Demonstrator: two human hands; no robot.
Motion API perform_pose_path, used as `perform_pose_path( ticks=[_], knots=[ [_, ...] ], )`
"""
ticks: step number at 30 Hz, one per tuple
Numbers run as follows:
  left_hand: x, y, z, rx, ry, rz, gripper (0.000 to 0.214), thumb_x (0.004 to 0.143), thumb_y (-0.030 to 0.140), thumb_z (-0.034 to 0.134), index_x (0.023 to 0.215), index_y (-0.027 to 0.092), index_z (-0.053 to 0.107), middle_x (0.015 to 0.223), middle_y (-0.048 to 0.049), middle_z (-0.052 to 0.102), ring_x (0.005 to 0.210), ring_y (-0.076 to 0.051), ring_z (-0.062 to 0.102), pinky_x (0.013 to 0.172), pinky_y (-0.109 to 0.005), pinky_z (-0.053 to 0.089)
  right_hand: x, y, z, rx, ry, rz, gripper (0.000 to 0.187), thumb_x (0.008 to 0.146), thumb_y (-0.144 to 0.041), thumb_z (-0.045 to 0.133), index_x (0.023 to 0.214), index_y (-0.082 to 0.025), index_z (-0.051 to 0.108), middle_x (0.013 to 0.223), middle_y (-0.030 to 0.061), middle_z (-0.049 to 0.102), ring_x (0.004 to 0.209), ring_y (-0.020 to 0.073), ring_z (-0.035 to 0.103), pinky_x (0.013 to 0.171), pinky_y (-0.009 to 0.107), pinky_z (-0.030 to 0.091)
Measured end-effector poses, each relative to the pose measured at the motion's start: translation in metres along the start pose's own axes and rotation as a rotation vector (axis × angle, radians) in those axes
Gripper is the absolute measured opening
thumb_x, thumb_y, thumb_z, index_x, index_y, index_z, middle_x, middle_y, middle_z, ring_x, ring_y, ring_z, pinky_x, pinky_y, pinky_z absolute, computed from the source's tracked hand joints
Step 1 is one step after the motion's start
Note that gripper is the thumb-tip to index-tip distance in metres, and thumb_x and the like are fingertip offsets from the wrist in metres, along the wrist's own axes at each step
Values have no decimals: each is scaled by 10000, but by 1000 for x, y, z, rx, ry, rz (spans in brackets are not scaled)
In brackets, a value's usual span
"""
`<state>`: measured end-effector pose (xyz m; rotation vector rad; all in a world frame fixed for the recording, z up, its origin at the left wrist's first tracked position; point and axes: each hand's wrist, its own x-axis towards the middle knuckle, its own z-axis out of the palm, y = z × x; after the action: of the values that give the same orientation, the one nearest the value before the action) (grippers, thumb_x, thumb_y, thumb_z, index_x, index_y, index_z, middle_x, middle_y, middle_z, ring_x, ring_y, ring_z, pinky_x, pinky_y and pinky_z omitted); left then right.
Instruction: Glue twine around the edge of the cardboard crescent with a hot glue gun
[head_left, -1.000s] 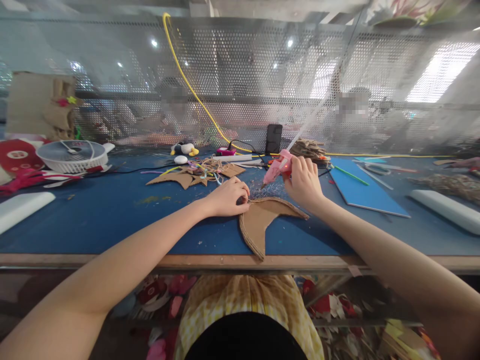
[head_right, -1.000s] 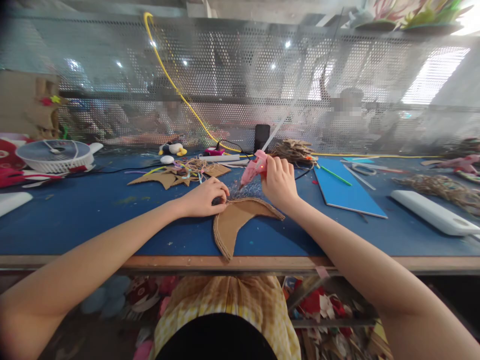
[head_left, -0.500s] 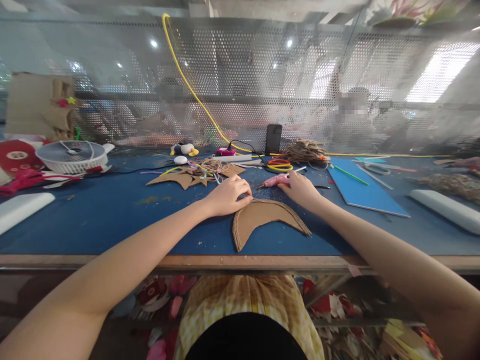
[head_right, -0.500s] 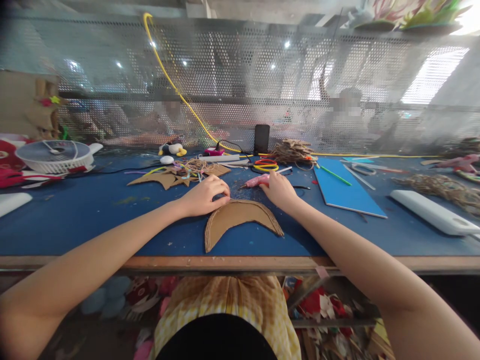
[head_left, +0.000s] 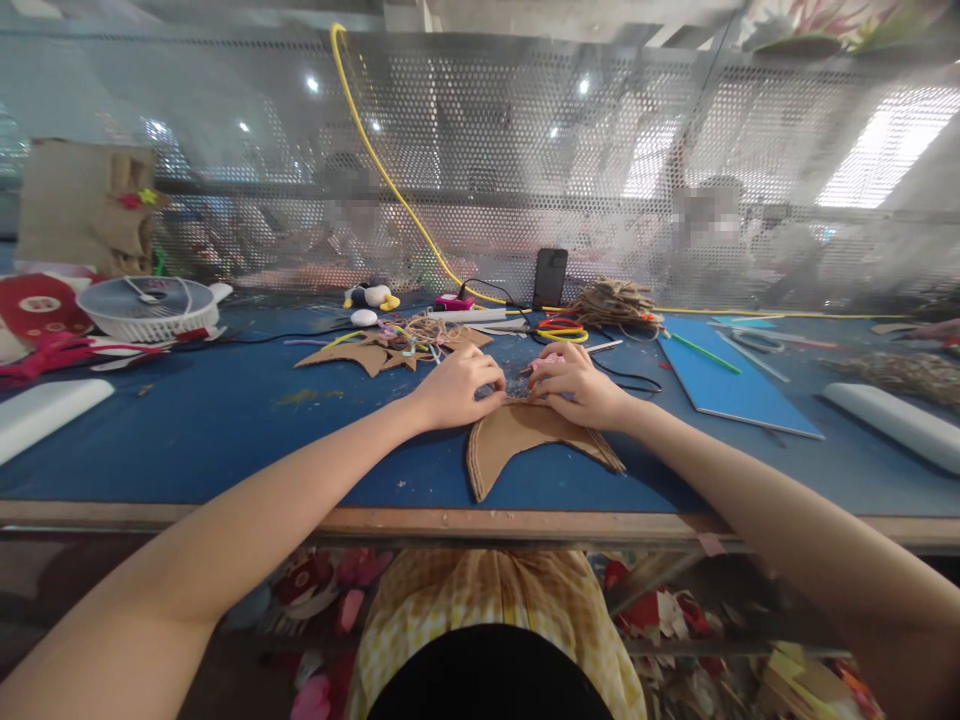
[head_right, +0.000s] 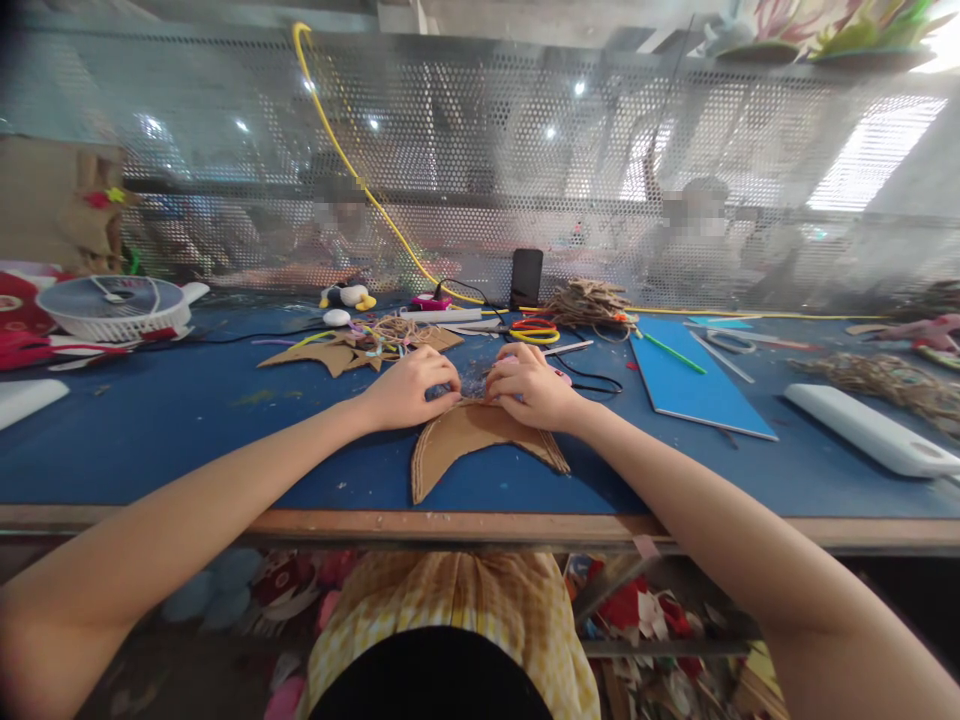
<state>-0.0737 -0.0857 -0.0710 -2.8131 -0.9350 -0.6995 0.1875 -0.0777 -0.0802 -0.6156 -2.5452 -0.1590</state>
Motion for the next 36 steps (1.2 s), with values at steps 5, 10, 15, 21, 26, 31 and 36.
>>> perform_pose_path(
  ticks=[5, 10, 15, 21, 26, 31, 36],
  knots=[
    [0, 0, 0, 0, -1, 3, 182, 930, 269, 551, 869, 188, 703, 970, -58, 718, 973, -249, 539, 924, -392, 454, -1, 3, 1, -66, 6, -18, 293, 921, -178, 509, 944, -269, 786, 1197, 45, 696, 1227, 286, 415, 1084, 540, 339],
    [0, -1, 2, 10, -5, 10, 177, 931, 261, 554, 877, 185, 705, 961, -55, 723, 969, -251, 540, 913, -393, 453, 0, 1, 2, -104, 14, -19, 317, 923, -173, 499, 978, -281, 792, 1239, 70, 659, 1223, 303, 405, 1066, 559, 352],
    [0, -2, 3, 25, -2, 11, 175, 935, 252, 558, 883, 184, 711, 956, -62, 723, 976, -251, 542, 909, -387, 451, -1, 1, 3, -125, 10, -32, 316, 942, -183, 492, 991, -279, 790, 1253, 74, 645, 1218, 315, 401, 1053, 571, 361],
    [0, -1, 3, 39, -8, 3, 181, 942, 258, 556, 896, 184, 715, 952, -64, 720, 979, -258, 546, 907, -393, 456, 0, -1, 2, -164, -18, -32, 317, 962, -200, 483, 980, -277, 790, 1285, 74, 633, 1235, 322, 401, 1041, 578, 366],
    [0, -1, 3, 35, -8, 4, 186, 944, 255, 552, 898, 180, 716, 963, -67, 722, 980, -257, 547, 910, -393, 457, 1, -4, 1, -162, -44, -7, 301, 964, -210, 498, 993, -277, 790, 1323, 76, 623, 1242, 325, 408, 1036, 574, 371],
    [0, -3, 4, 33, -6, 11, 184, 947, 256, 554, 900, 178, 714, 950, -65, 718, 979, -255, 545, 912, -395, 455, 2, -5, 1, -167, -53, 11, 295, 966, -221, 507, 1001, -289, 792, 1345, 72, 613, 1247, 329, 406, 1038, 582, 364],
    [-1, -4, 5, 42, -8, 15, 185, 950, 257, 554, 899, 178, 713, 944, -64, 718, 982, -254, 547, 912, -393, 454, 2, -7, -1, -181, -68, -3, 312, 974, -219, 494, 1034, -298, 791, 1370, 69, 596, 1246, 331, 397, 1039, 587, 360]
  ],
)
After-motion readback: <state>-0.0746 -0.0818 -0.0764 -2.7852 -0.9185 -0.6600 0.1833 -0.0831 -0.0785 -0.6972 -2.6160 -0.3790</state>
